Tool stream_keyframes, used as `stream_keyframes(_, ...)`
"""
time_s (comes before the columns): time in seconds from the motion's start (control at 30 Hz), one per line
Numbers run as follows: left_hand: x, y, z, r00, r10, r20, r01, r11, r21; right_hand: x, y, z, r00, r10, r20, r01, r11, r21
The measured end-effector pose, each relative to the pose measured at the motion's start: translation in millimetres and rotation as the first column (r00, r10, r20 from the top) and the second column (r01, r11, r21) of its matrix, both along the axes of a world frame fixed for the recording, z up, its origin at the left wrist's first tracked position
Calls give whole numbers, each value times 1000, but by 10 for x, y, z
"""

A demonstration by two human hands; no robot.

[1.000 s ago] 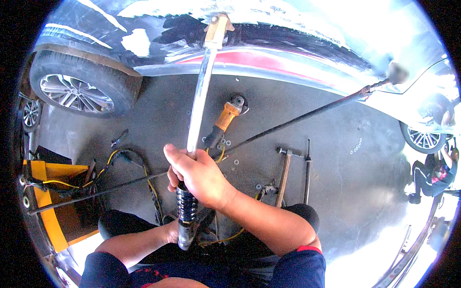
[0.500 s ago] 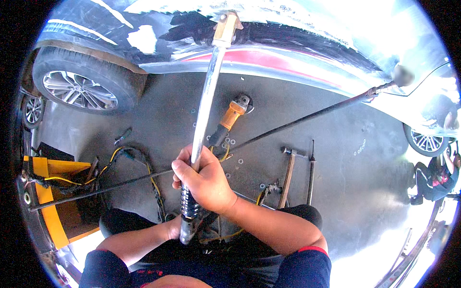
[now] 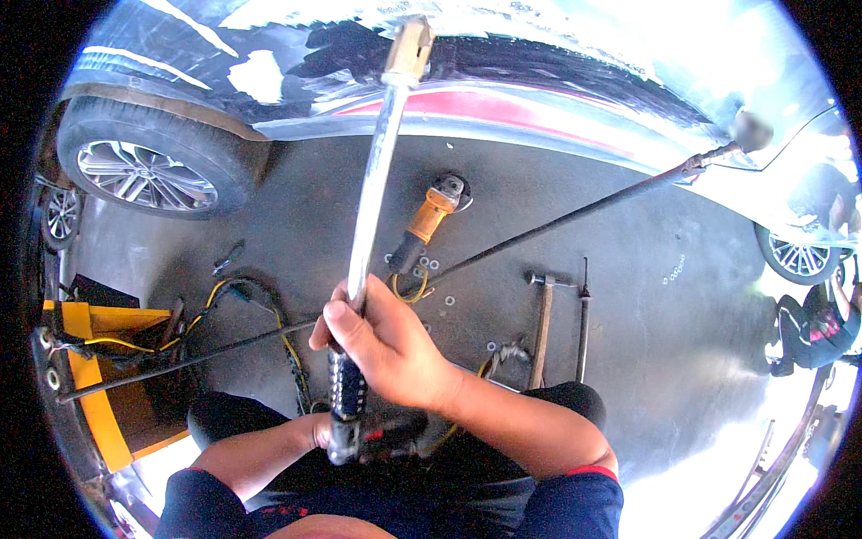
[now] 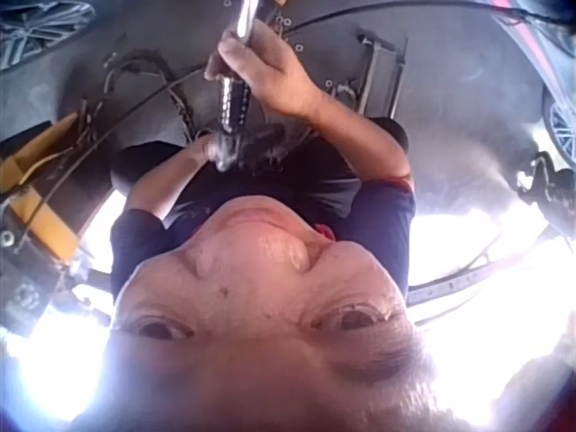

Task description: The person uses a slide hammer to pull out a dent on a car door, then strikes the surface with a hammer while feeling the panel by hand.

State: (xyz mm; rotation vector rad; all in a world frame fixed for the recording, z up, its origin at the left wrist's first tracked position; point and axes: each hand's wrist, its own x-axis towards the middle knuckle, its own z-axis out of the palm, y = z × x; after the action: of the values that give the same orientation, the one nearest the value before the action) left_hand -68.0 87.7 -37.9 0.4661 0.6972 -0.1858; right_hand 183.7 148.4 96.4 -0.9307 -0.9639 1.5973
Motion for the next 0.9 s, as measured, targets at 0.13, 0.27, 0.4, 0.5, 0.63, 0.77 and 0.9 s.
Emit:
stream_keyframes(0.13, -62, -72, -163, 985, -147, 86, 152, 986, -64, -93, -126, -2, 998, -47, -29, 48, 999, 22)
stream_keyframes(0.27, 89, -182, -331, 998, -58, -10, 57, 996, -65, -70, -62, -51, 993, -101, -54, 100, 995, -18)
stream_keyframes(0.4, 81, -302, -466, 999, 19, 31, -14, 988, -153, -23, -25, -57, 994, -87, -73, 89, 996, 20)
stream_keyframes(0.5, 191, -263, -306, 999, 27, 24, -21, 978, -206, 14, -21, -40, 996, -64, -63, 62, 997, -37)
stream_keyframes(0.63, 232, -190, -136, 998, 36, 57, -27, 990, -138, 30, -23, -19, 993, -64, -94, 59, 997, -53)
stream_keyframes(0.77, 234, -188, -195, 996, 93, -18, -94, 981, -172, 36, 25, -42, 989, -49, -143, 41, 997, -59)
stream_keyframes(0.9, 244, -248, -201, 985, 163, -60, -171, 967, -188, 33, 19, -79, 980, -46, -193, 34, 997, -66)
